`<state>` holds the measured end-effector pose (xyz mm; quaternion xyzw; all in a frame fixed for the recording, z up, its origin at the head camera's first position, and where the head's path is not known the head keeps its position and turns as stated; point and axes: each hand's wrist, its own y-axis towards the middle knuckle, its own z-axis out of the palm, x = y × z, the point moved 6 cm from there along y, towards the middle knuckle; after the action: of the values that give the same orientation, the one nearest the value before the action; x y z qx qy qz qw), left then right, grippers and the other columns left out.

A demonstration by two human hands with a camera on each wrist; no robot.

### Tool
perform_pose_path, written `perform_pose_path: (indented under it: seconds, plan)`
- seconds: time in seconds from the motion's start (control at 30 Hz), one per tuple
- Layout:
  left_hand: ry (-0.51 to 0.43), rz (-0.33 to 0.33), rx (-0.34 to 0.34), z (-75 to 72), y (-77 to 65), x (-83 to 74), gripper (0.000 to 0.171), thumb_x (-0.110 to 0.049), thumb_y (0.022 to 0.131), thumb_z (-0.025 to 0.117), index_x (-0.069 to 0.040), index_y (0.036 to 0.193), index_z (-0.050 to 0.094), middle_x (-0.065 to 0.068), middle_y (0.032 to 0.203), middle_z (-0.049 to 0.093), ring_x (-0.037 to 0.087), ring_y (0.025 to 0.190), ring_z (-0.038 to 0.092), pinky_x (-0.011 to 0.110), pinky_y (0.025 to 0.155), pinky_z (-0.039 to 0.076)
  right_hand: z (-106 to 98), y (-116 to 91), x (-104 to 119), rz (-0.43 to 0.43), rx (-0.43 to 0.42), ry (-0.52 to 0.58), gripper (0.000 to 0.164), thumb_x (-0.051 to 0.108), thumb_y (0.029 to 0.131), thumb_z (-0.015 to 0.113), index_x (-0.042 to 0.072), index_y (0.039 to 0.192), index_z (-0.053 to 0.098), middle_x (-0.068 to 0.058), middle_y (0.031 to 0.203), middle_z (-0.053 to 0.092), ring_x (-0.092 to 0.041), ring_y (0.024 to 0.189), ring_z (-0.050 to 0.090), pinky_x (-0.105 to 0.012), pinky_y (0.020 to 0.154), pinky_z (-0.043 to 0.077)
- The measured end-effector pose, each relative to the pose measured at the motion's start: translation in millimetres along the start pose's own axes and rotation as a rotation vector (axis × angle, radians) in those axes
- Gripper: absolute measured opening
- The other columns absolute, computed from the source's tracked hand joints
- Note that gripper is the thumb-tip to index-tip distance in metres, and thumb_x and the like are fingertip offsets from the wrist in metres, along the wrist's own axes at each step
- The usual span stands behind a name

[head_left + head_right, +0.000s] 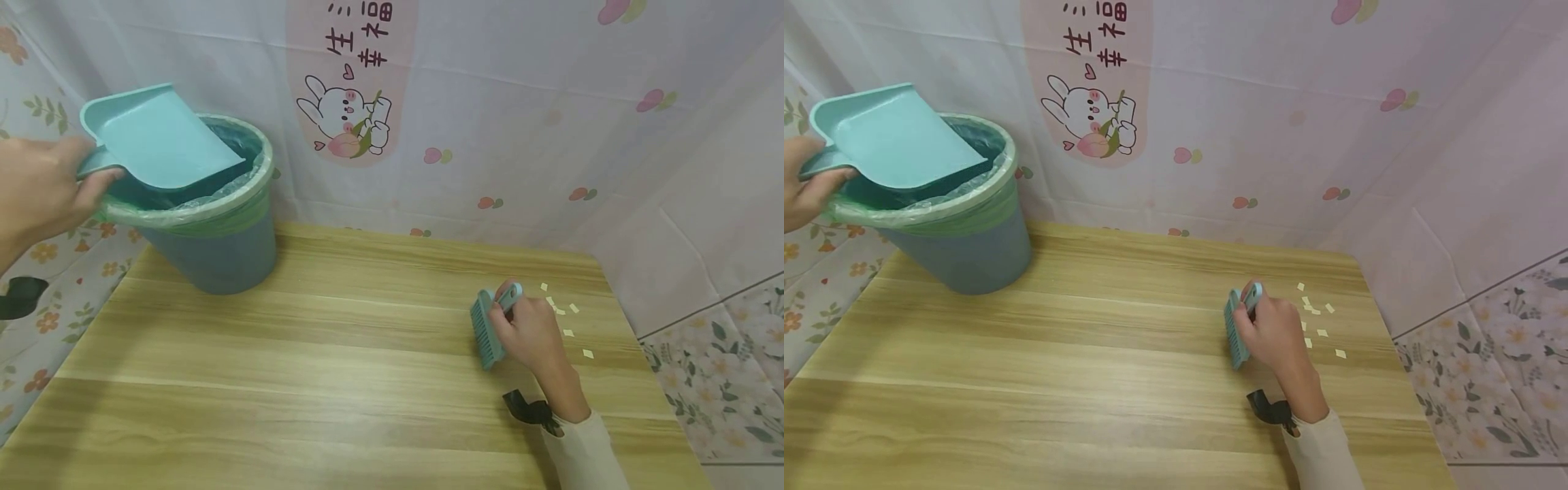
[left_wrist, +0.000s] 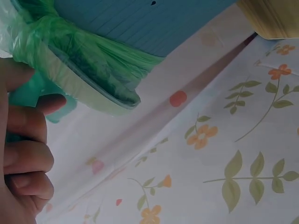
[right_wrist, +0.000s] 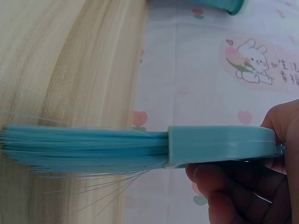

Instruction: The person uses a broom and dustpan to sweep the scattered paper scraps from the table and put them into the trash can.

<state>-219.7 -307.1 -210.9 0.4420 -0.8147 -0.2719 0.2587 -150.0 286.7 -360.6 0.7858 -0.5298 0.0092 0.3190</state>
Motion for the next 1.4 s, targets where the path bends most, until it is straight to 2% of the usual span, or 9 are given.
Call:
perform_pose_path:
  seconds: [0.2, 0.43, 0.6, 0.67, 0.73, 0.87, 0.93, 1.2, 1.4]
  plan:
    - [0.045, -0.026, 0.011, 1.9, -3.3, 4.5, 0.099, -0.072, 0.112, 0.013, 0.016, 0.077, 0.043, 0.036, 0.054, 0.044, 0.047, 0.036, 0.042, 0.058, 0.037, 0.033, 0.8, 0.7, -0.5, -0.016, -0.002, 0.005, 0.005, 0.006, 0.094, 0.059, 0.009, 0.091, 0.059, 0.012, 0.056, 0.046, 0.000, 0.046, 0.037, -0.025, 0.042, 0.034]
    - [0.027, -0.111, 0.088, -2.0, 1.7, -7.6, 0.106, -0.080, 0.107, 0.005, 0.016, 0.086, 0.047, 0.033, 0.055, 0.044, 0.046, 0.040, 0.043, 0.055, 0.040, 0.033, 1.1, 1.6, -0.3, -0.033, -0.007, 0.011, 0.006, 0.007, 0.094, 0.058, 0.010, 0.089, 0.056, 0.013, 0.056, 0.043, -0.001, 0.045, 0.035, -0.025, 0.041, 0.031]
    - [-0.011, -0.032, -0.007, -6.5, 5.0, -27.0, 0.084, -0.072, 0.112, 0.016, 0.003, 0.087, 0.044, 0.015, 0.050, 0.031, 0.033, 0.040, 0.029, 0.044, 0.042, 0.020, 1.8, 1.1, -1.9, -0.033, -0.008, 0.003, 0.005, 0.008, 0.094, 0.057, 0.008, 0.089, 0.056, 0.012, 0.055, 0.042, -0.004, 0.044, 0.035, -0.026, 0.041, 0.030]
    - [-0.004, 0.009, -0.039, -8.2, 6.6, -37.6, 0.079, -0.067, 0.115, 0.020, 0.003, 0.094, 0.049, 0.013, 0.050, 0.030, 0.031, 0.041, 0.025, 0.043, 0.044, 0.018, 2.2, 0.4, -2.8, -0.036, -0.009, 0.002, 0.006, 0.008, 0.094, 0.056, 0.008, 0.089, 0.055, 0.012, 0.055, 0.042, -0.004, 0.043, 0.034, -0.026, 0.040, 0.029]
    - [-0.001, 0.015, -0.037, -8.9, 10.1, -47.6, 0.076, -0.066, 0.115, 0.021, 0.002, 0.097, 0.050, 0.012, 0.050, 0.029, 0.030, 0.041, 0.025, 0.043, 0.045, 0.017, 2.4, 0.0, -3.2, -0.040, -0.009, 0.004, 0.006, 0.008, 0.094, 0.056, 0.008, 0.089, 0.055, 0.012, 0.055, 0.042, -0.004, 0.043, 0.034, -0.026, 0.040, 0.029]
    - [-0.017, 0.052, -0.024, -8.2, 19.3, -68.6, 0.075, -0.065, 0.116, 0.022, 0.000, 0.089, 0.048, 0.009, 0.050, 0.028, 0.026, 0.041, 0.023, 0.040, 0.042, 0.015, 2.8, -0.5, -3.5, -0.038, -0.003, 0.003, 0.005, 0.008, 0.094, 0.056, 0.008, 0.089, 0.055, 0.012, 0.055, 0.041, -0.003, 0.043, 0.033, -0.026, 0.040, 0.028]
    - [-0.036, 0.060, -0.021, -5.5, 23.0, -79.0, 0.072, -0.066, 0.115, 0.023, -0.004, 0.083, 0.042, 0.003, 0.051, 0.023, 0.022, 0.043, 0.018, 0.038, 0.045, 0.012, 3.0, -0.6, -3.4, -0.027, 0.006, 0.010, 0.006, 0.007, 0.094, 0.056, 0.009, 0.089, 0.055, 0.012, 0.055, 0.041, -0.003, 0.043, 0.033, -0.025, 0.040, 0.028]
    - [-0.143, 0.162, -0.065, 14.8, 26.8, -119.7, 0.068, -0.059, 0.118, 0.027, -0.004, 0.081, 0.044, -0.004, 0.054, 0.022, 0.017, 0.043, 0.019, 0.040, 0.038, 0.017, 3.3, -0.9, -3.0, 0.000, 0.027, 0.019, 0.008, 0.004, 0.094, 0.056, 0.010, 0.088, 0.055, 0.012, 0.054, 0.040, -0.002, 0.042, 0.032, -0.025, 0.040, 0.028]
    - [-0.211, 0.217, -0.053, 35.0, 28.2, -153.5, 0.068, -0.058, 0.119, 0.026, -0.003, 0.088, 0.052, -0.002, 0.053, 0.028, 0.019, 0.041, 0.027, 0.041, 0.036, 0.022, 2.7, -1.4, -2.7, -0.008, 0.013, 0.007, 0.009, 0.005, 0.093, 0.056, 0.010, 0.087, 0.054, 0.013, 0.054, 0.039, -0.002, 0.043, 0.032, -0.025, 0.040, 0.028]
